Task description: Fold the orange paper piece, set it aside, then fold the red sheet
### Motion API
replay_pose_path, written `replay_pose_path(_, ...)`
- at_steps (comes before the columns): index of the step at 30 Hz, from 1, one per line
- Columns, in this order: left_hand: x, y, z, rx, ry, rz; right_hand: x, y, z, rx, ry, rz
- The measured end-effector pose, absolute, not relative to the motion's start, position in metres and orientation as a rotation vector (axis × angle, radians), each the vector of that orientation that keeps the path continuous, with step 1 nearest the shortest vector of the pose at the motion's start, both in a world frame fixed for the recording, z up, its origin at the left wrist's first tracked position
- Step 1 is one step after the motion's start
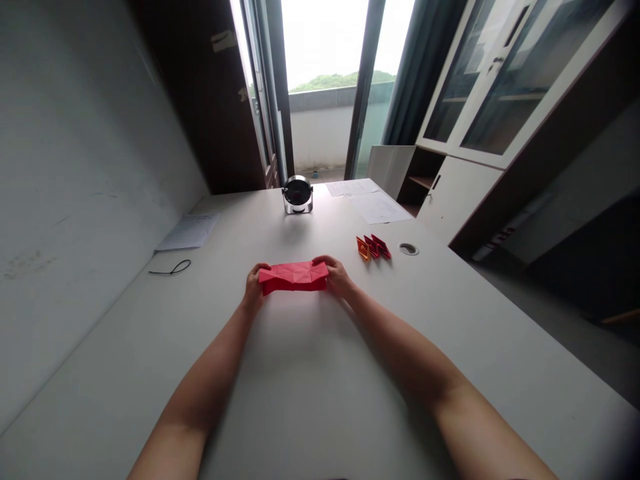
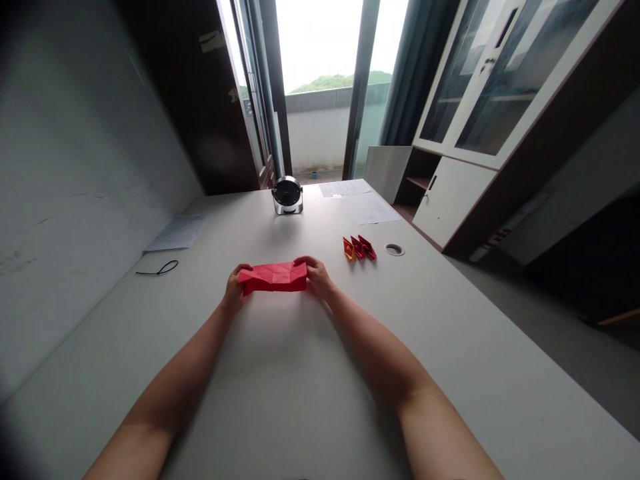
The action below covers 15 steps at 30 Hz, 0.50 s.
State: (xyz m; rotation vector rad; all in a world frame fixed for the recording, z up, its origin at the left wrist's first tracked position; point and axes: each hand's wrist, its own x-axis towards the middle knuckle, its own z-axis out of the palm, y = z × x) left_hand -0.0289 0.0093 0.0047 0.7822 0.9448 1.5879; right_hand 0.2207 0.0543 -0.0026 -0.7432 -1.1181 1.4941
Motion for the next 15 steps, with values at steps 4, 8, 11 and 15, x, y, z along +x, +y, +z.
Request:
replay_pose_path(4, -0.03, 0.007, 0.007, 0.765, 0.933, 1.619, 0.224, 0.053, -0.001, -0.738, -1.105, 1.522)
replay_pose_path(8, -0.028, 0.008, 0.007, 0.771, 0.968, 1.613, 0.224, 0.048, 0.006, -0.756, -1.14, 1.504)
replay_pose_path(11, -0.024, 0.007, 0.008, 0.812, 0.953, 1.602, 0.222, 0.045, 0.009, -0.78, -1.196, 1.454)
replay_pose_path(15, -0.022, 0.007, 0.008, 0.835, 0.945, 1.585, 0.22, 0.046, 0.004, -0.789, -1.247, 1.446)
